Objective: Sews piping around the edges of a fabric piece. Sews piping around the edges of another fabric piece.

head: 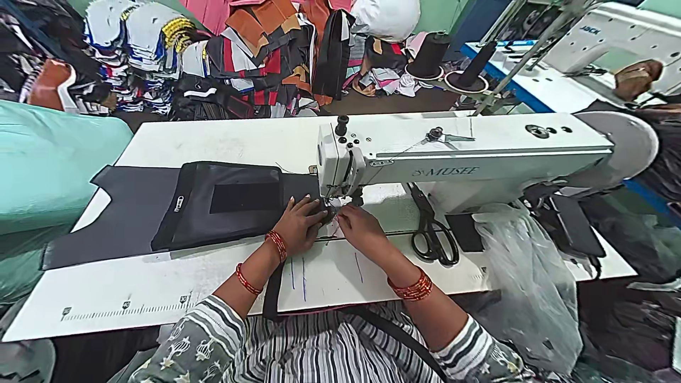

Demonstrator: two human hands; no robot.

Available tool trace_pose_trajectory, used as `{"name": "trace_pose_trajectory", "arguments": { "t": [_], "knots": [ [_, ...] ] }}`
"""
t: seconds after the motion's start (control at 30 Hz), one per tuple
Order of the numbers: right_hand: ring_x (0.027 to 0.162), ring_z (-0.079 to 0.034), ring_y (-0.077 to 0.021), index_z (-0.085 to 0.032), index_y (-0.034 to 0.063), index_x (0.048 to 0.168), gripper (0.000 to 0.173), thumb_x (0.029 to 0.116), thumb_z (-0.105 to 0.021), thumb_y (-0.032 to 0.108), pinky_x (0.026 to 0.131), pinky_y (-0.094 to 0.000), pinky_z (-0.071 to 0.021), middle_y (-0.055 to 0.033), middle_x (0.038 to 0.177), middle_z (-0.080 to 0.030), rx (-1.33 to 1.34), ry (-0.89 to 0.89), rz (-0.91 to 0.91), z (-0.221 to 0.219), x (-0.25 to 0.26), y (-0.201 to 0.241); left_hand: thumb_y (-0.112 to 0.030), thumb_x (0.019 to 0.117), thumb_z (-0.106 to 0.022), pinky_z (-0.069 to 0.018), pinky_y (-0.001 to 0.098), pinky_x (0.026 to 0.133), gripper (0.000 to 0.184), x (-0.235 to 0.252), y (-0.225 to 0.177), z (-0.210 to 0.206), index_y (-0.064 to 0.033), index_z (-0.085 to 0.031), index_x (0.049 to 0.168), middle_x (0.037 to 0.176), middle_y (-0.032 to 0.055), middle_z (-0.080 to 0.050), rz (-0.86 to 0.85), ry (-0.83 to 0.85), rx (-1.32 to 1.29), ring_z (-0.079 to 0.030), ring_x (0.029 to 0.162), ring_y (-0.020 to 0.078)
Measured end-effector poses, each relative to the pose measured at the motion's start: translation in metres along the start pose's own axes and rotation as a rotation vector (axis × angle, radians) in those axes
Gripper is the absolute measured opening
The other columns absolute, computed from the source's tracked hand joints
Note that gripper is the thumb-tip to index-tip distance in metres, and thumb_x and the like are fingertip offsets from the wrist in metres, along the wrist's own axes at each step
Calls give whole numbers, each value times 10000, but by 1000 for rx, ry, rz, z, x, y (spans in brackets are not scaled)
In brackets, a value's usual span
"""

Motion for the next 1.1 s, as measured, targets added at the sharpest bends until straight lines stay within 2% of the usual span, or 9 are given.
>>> {"name": "trace_pose_trajectory", "arguments": {
  "t": [0.27,0.4,0.8,0.93,1.1],
  "knots": [
    [1121,-656,-333,-652,-3,1255,329,1092,-438,186,980,-481,-497,-214,1285,-635,-35,22,-24,7,12,0,-219,1055,-470,-144,628,1241,419,13,-1,5,-97,-617,1428,1576,180,-463,97,55,23,-318,1529,382],
    [1138,-658,-338,-663,3,1237,327,1091,-437,189,981,-486,-498,-212,1278,-649,-36,-27,1,4,16,-4,-231,1059,-461,-144,624,1242,426,17,1,5,-109,-607,1440,1576,169,-467,121,52,38,-316,1533,365],
    [1079,-682,-350,-682,2,1215,326,1087,-446,187,944,-498,-514,-214,1253,-666,-29,-98,36,0,17,-10,-224,1057,-457,-150,626,1240,426,18,-1,4,-109,-609,1439,1566,176,-478,141,41,50,-327,1527,367],
    [1070,-694,-362,-695,11,1205,320,1078,-461,188,923,-510,-532,-216,1233,-681,-35,-166,55,-5,19,-12,-236,1064,-439,-117,626,1246,443,23,1,2,-117,-581,1466,1577,164,-464,183,50,53,-287,1545,353],
    [1044,-701,-366,-705,17,1196,318,1075,-472,195,902,-512,-541,-222,1242,-676,-34,-194,66,-7,19,-14,-239,1065,-441,-114,620,1248,442,23,1,2,-115,-581,1465,1576,171,-464,194,42,41,-295,1542,354]
  ]
}}
Point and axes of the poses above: each hand's wrist, its own x-axis towards the middle knuckle, its own z-axis out of the back of the hand, y = z × x, the point moved 3 cm from there along x, towards the middle knuckle
